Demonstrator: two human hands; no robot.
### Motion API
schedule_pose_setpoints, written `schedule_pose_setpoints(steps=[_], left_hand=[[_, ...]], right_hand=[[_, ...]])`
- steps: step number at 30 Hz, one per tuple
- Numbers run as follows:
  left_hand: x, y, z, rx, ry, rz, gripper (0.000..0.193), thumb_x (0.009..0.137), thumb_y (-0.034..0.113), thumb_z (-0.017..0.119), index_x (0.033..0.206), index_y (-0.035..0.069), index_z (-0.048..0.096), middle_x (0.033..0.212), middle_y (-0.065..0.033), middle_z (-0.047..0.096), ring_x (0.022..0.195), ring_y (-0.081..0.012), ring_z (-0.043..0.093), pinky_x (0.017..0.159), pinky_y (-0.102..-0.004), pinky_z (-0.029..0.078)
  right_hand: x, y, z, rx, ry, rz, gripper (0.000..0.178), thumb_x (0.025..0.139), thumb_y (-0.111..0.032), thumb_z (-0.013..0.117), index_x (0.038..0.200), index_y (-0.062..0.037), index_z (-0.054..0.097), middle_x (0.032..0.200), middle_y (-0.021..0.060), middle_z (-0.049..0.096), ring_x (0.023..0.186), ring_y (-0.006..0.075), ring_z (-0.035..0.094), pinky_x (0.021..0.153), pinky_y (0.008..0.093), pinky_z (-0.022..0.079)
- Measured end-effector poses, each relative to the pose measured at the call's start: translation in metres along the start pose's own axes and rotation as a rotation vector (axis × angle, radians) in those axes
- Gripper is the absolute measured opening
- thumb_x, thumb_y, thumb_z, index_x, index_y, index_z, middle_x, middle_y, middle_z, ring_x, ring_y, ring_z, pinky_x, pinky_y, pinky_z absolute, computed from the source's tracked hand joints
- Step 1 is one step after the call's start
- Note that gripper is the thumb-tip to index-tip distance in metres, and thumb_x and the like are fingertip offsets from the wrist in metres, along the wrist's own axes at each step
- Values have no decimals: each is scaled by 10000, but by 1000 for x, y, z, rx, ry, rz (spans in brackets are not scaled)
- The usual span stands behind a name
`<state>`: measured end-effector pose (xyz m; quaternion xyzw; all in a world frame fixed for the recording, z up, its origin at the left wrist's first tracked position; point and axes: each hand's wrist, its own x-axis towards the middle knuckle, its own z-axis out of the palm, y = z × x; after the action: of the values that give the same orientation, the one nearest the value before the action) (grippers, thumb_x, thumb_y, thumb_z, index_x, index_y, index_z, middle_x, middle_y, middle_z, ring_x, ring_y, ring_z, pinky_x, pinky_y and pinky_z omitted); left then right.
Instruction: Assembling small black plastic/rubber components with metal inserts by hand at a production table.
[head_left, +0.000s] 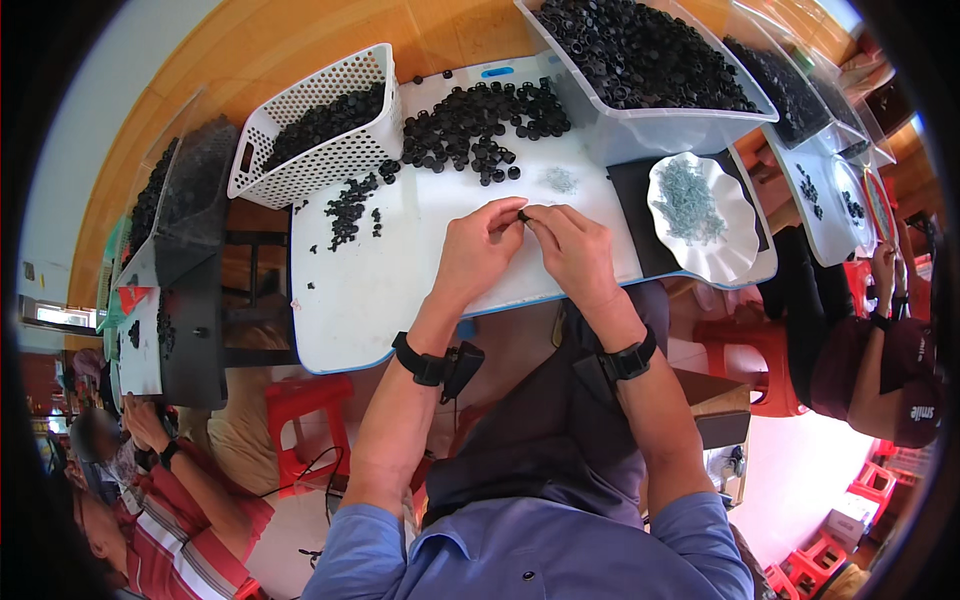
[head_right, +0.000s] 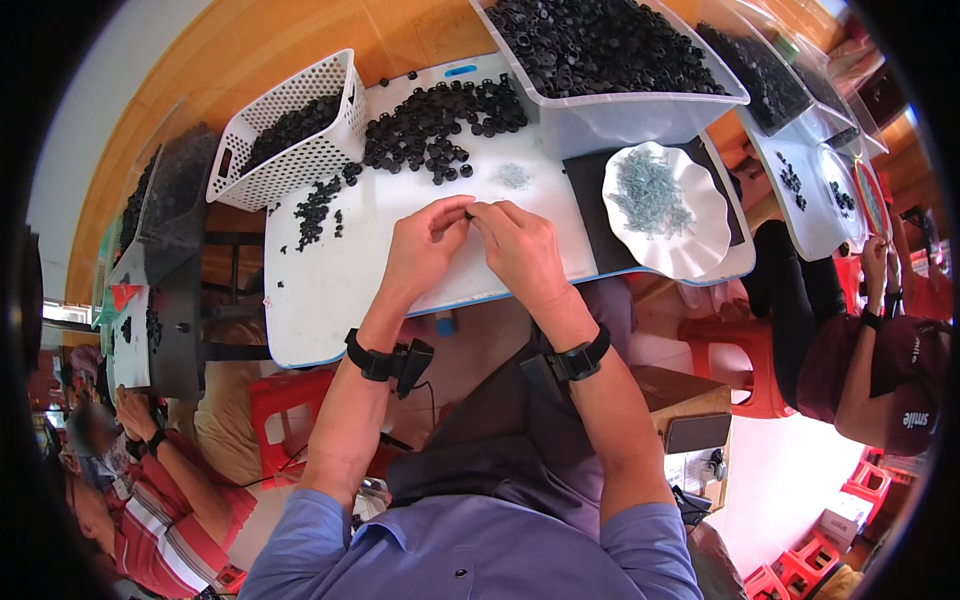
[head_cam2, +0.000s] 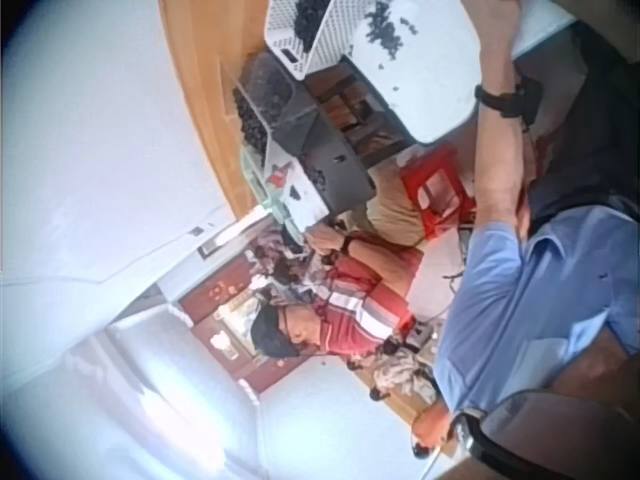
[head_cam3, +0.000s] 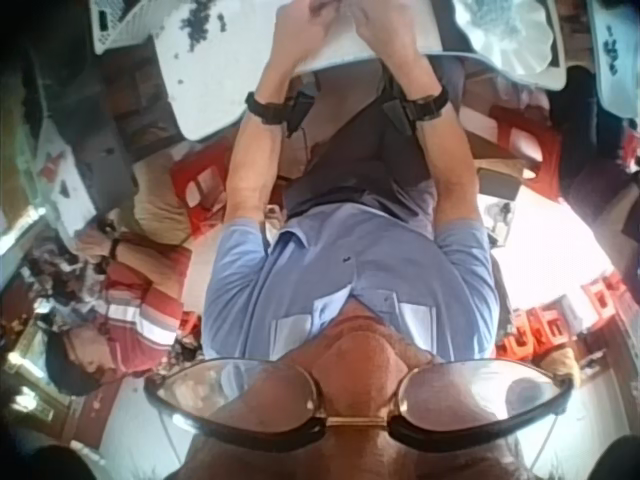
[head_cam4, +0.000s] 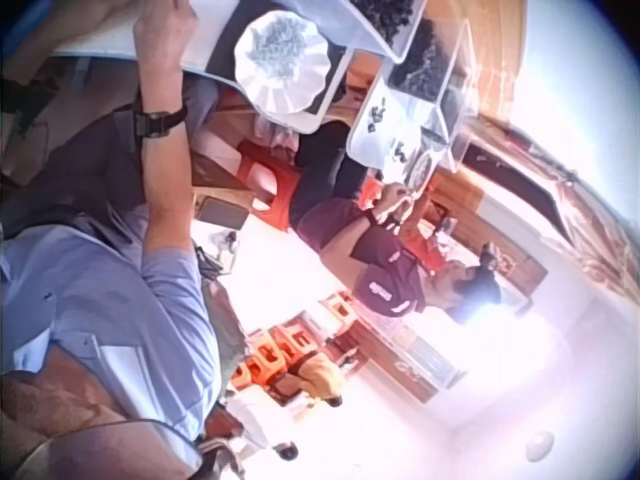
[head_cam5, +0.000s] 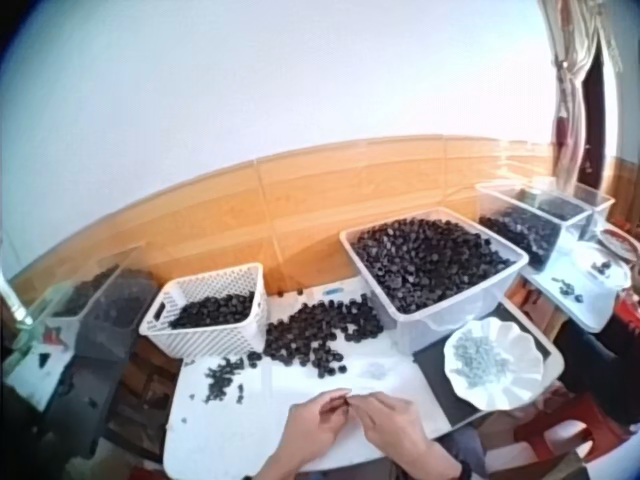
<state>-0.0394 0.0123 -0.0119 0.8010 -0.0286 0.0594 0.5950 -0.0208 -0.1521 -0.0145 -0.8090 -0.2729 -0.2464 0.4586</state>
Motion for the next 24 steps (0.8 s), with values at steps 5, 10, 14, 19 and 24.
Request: schedule_pose_setpoints(steps=[5,10,14,19,24], left_hand=[[4,6,-6,-95,-70,-74,300,979,142,705,1225,-30,703,1083,-136,771,1006,-160,718,902,-292,556],[9,6,-6,-168,-57,-126,278,949,137,737,1174,-27,731,1027,-116,781,934,-134,713,860,-267,551],[10,6,-3,-76,21,-106,258,947,122,724,1158,-25,735,1012,-112,784,916,-131,716,854,-270,554],[9,1,-3,-65,40,-61,244,988,97,670,1189,-39,697,1038,-115,774,975,-141,717,892,-267,546],[8,0,-5,-55,31,-94,232,993,92,660,1185,-34,693,1025,-115,771,976,-147,723,895,-272,552]], right_hand=[[0,1,0,-13,19,-58,215,869,14,693,1073,-52,698,865,104,710,752,315,705,647,389,573],[5,0,-2,225,-9,155,165,898,5,698,1055,-45,709,897,102,737,759,238,728,658,345,570],[9,13,-7,140,191,234,129,894,0,706,1018,-35,719,890,96,726,725,193,702,651,323,548],[10,20,-8,47,246,429,106,861,6,716,963,-19,726,900,105,672,681,201,638,647,331,521],[11,14,-4,-70,47,441,101,836,-16,739,937,-9,729,965,140,654,756,288,662,703,403,538]])
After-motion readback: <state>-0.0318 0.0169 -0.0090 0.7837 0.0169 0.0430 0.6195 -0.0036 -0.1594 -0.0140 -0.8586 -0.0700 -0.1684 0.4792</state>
